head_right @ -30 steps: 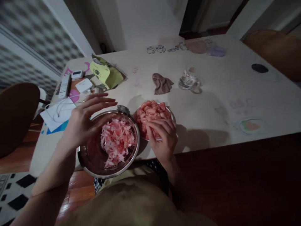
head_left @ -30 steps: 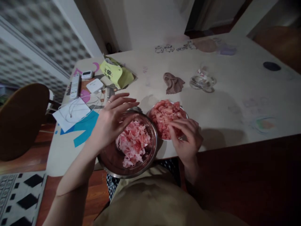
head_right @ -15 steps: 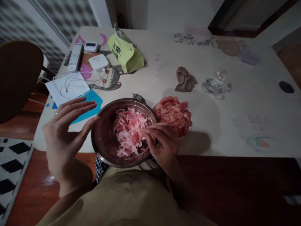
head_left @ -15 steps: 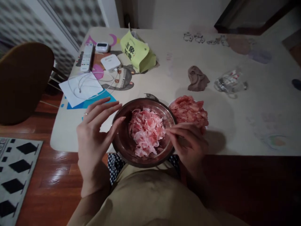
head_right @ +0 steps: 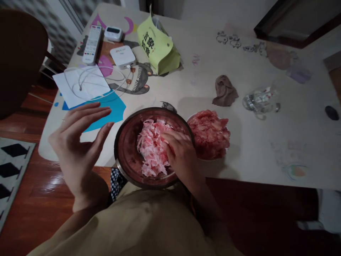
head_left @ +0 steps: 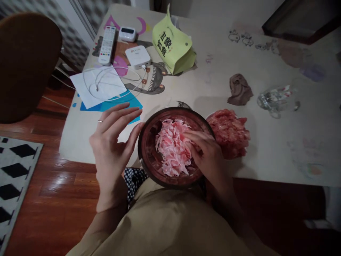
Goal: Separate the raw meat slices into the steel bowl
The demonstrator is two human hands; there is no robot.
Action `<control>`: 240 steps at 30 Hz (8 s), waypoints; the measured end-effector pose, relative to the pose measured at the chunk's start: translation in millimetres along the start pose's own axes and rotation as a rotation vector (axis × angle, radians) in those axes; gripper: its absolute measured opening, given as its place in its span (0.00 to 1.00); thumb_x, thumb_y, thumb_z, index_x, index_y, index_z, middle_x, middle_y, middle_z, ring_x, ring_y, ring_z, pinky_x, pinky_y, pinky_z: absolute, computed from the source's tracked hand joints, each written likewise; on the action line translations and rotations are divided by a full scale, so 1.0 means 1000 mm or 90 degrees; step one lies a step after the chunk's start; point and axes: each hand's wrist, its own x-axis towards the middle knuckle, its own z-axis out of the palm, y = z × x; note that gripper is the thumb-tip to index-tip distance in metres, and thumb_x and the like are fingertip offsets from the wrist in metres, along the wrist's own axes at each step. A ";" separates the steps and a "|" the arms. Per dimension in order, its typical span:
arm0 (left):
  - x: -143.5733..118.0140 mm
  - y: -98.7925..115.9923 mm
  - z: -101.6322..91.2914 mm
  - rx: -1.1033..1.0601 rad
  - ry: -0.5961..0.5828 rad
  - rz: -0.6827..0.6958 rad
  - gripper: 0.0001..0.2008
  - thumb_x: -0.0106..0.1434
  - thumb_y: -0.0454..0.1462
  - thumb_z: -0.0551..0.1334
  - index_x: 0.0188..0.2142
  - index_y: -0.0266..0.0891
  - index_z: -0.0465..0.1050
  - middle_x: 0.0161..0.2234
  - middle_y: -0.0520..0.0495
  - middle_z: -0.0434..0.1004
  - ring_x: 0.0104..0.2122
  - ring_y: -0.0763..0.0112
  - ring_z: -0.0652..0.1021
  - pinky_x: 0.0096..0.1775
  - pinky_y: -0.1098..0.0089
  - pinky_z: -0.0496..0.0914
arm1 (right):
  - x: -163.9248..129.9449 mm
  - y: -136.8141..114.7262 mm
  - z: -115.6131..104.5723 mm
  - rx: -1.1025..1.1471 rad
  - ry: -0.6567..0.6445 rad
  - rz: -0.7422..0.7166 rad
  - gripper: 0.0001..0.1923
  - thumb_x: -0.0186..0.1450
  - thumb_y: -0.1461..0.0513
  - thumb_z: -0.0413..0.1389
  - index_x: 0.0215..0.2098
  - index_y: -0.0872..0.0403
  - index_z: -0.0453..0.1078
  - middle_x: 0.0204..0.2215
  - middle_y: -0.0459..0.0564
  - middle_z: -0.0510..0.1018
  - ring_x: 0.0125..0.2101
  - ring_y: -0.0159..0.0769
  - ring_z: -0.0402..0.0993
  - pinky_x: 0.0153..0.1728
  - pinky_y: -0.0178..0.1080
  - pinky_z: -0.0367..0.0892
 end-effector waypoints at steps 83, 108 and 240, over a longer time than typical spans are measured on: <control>-0.025 0.019 0.041 0.147 -0.595 0.256 0.29 0.64 0.24 0.57 0.64 0.36 0.62 0.55 0.36 0.78 0.47 0.58 0.82 0.45 0.60 0.78 | 0.014 0.008 -0.005 -0.158 -0.165 -0.031 0.10 0.71 0.69 0.51 0.44 0.56 0.73 0.44 0.55 0.79 0.47 0.43 0.74 0.50 0.44 0.68; -0.025 0.009 0.014 0.071 -0.475 0.242 0.15 0.72 0.40 0.58 0.56 0.40 0.72 0.55 0.40 0.76 0.57 0.52 0.75 0.54 0.50 0.74 | 0.038 0.019 0.012 -0.081 -0.212 0.065 0.06 0.71 0.65 0.51 0.40 0.53 0.70 0.39 0.50 0.76 0.43 0.39 0.71 0.43 0.38 0.64; -0.047 0.035 0.042 -0.050 -0.160 0.318 0.19 0.71 0.29 0.57 0.58 0.41 0.73 0.55 0.42 0.80 0.53 0.64 0.81 0.54 0.68 0.75 | -0.026 -0.029 0.024 0.441 0.126 0.100 0.20 0.74 0.61 0.47 0.62 0.46 0.66 0.57 0.51 0.78 0.58 0.36 0.74 0.61 0.43 0.69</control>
